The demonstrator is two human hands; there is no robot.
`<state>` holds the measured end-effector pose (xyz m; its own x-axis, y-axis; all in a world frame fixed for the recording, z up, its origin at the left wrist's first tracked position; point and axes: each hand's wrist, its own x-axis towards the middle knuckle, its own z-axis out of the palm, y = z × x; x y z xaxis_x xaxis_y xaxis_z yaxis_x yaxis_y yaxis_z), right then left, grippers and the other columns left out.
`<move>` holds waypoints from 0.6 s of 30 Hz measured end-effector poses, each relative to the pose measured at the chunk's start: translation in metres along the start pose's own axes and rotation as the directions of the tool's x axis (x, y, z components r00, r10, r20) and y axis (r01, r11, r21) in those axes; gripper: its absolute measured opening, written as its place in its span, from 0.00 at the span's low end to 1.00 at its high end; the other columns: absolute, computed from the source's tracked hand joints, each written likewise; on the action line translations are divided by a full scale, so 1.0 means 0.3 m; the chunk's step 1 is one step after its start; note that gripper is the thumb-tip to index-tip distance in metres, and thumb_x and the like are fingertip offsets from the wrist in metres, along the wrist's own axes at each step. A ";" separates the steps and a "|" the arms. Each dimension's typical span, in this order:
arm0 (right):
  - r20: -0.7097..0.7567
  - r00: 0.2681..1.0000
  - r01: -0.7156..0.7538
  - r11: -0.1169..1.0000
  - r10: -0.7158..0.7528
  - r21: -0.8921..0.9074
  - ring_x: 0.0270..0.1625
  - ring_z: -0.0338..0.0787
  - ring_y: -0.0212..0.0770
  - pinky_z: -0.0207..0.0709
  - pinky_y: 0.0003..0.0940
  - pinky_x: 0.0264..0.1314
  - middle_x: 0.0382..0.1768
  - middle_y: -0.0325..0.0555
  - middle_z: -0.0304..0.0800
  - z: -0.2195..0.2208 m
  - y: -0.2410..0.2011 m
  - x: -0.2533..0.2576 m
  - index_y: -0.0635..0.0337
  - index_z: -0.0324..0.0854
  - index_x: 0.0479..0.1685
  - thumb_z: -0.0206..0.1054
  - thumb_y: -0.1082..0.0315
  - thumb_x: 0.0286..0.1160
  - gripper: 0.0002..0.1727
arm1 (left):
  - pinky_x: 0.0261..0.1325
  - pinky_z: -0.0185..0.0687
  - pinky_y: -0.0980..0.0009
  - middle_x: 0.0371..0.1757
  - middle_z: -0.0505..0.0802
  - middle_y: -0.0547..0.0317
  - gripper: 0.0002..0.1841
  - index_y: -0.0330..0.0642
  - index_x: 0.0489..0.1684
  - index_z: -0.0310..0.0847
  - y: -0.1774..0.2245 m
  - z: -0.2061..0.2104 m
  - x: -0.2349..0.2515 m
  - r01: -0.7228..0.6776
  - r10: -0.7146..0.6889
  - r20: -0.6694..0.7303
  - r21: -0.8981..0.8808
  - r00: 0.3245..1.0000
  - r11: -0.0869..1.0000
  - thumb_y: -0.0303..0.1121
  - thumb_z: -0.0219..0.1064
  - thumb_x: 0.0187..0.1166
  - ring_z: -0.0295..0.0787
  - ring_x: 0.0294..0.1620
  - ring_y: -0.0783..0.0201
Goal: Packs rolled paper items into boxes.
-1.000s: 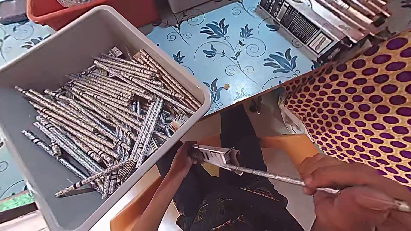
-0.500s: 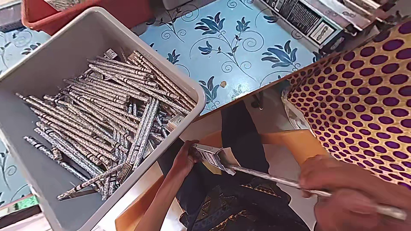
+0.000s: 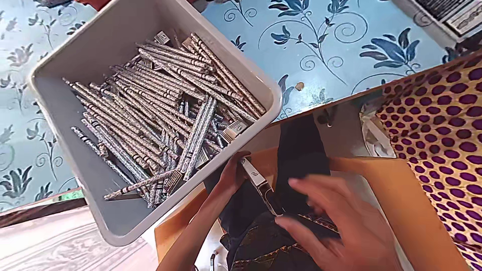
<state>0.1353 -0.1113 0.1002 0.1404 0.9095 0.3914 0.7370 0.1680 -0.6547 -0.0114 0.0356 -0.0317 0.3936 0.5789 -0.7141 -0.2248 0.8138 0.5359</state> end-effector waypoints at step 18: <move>0.113 0.992 0.063 0.998 -0.063 0.004 0.34 0.88 0.35 0.73 0.22 0.24 0.47 0.49 0.92 0.075 -0.005 0.026 0.55 0.87 0.52 0.65 0.47 0.83 0.20 | 0.29 0.83 0.79 0.24 0.85 0.66 0.15 0.46 0.39 0.76 -0.010 -0.001 -0.004 0.010 -0.009 -0.013 0.078 1.000 0.997 0.36 0.45 0.92 0.83 0.22 0.73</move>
<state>0.1204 -0.0959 0.0896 0.0184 0.9344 0.3559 0.7420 0.2258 -0.6313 -0.0115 0.0325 -0.0326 0.3843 0.5724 -0.7243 -0.1508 0.8129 0.5625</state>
